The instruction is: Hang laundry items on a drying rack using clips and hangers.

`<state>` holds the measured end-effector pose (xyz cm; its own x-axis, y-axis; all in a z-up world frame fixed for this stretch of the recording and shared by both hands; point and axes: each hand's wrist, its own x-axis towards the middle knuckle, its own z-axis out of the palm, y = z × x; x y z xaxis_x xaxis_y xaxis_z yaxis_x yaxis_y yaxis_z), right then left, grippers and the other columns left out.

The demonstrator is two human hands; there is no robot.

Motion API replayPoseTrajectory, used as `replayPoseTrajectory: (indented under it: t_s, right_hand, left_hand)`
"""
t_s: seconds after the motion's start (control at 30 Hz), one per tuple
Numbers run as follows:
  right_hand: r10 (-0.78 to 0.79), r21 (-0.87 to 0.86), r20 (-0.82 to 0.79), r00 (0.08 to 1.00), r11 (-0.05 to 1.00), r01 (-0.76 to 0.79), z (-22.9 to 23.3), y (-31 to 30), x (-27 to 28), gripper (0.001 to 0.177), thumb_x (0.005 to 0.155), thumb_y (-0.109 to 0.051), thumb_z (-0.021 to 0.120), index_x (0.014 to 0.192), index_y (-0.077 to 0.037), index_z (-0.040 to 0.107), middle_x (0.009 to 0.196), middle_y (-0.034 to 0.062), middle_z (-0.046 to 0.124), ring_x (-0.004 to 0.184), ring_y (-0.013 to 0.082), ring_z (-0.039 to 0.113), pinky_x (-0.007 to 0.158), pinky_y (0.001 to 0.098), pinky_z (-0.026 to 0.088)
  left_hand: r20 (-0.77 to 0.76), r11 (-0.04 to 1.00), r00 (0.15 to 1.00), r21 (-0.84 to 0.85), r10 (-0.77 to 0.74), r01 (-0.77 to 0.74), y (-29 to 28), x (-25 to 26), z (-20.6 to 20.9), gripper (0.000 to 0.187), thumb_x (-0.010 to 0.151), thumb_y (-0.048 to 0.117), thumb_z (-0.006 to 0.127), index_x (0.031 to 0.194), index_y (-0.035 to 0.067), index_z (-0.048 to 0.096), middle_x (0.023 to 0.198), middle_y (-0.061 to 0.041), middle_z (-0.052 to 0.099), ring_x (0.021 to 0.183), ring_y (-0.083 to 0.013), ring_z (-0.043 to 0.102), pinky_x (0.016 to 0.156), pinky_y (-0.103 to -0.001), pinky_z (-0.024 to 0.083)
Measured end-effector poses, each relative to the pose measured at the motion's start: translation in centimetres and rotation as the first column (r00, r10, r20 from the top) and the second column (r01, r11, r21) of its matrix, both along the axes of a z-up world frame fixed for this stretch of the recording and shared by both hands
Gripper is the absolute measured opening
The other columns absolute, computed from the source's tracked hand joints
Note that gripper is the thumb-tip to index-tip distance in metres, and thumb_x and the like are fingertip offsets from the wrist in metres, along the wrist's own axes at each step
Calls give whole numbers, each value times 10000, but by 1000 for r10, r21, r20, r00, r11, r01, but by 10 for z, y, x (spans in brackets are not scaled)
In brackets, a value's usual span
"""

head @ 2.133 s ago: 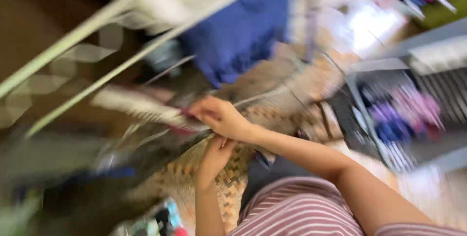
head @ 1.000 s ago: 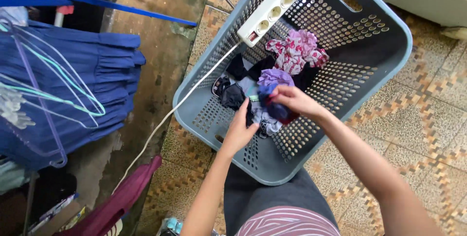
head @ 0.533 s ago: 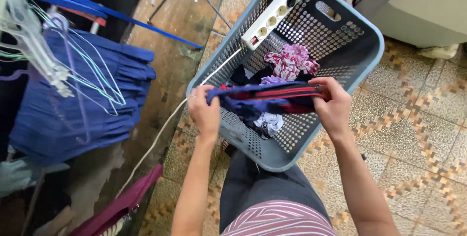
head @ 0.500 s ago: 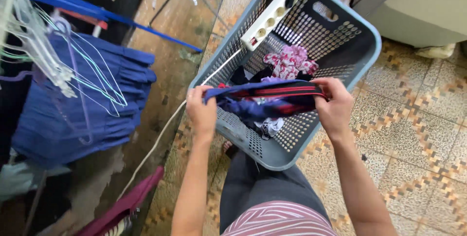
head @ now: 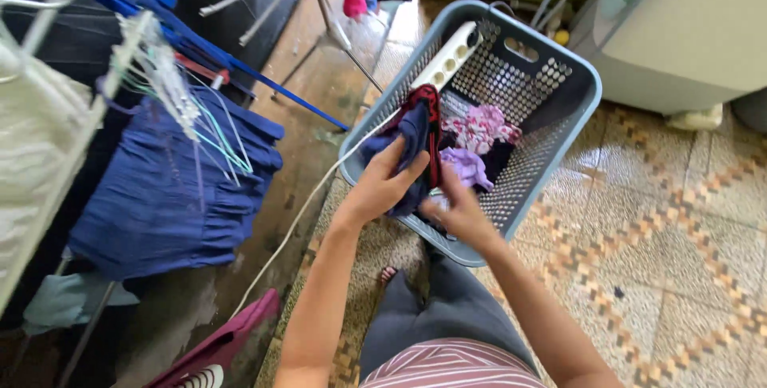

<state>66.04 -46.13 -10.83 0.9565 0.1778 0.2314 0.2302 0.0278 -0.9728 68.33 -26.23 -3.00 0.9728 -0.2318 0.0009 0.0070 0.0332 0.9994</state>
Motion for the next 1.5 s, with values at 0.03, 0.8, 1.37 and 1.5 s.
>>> replayPoseTrajectory:
  t_s: [0.03,0.8,1.37,1.5]
  right_hand:
    - [161,-10,-65,985,987,-162,23,11,-7,434,953,-57,660,1354,-29,497,1150,7,576,1042,139,585,931,291,514]
    - [317,606,-234,919,787,-117,70,-12,271,602,1032,-117,627,1586,-150,393,1249,62,673,1032,125,689,910,302,565]
    - [544,284,-203,814,828,-483,96,205,339,343,1041,-320,618,1259,-56,631,1082,10,628,1005,96,587,887,281,477]
    - [484,104,135,865,861,-498,140,266,426,180,1058,-196,684,1175,-72,628,1023,-67,534,967,20,507,845,220,443]
  left_hand:
    - [116,995,993,100,16,-28,2,-2,18,419,1058,304,644,1312,-27,612,1103,-35,680,1011,-151,588,895,-300,508]
    - [-193,871,865,-278,-463,404,135,130,-28,424,1000,170,753,1348,-61,678,1199,-1,703,1084,-99,619,962,-276,502]
    - [-263,595,898,-678,352,-431,196,242,78,361,961,63,589,1317,2,598,1213,-107,712,1085,-242,712,952,-408,577]
    - [-158,514,911,-783,380,-350,227,296,102,359,966,62,565,1322,35,600,1269,-94,694,1179,-252,665,1037,-432,521]
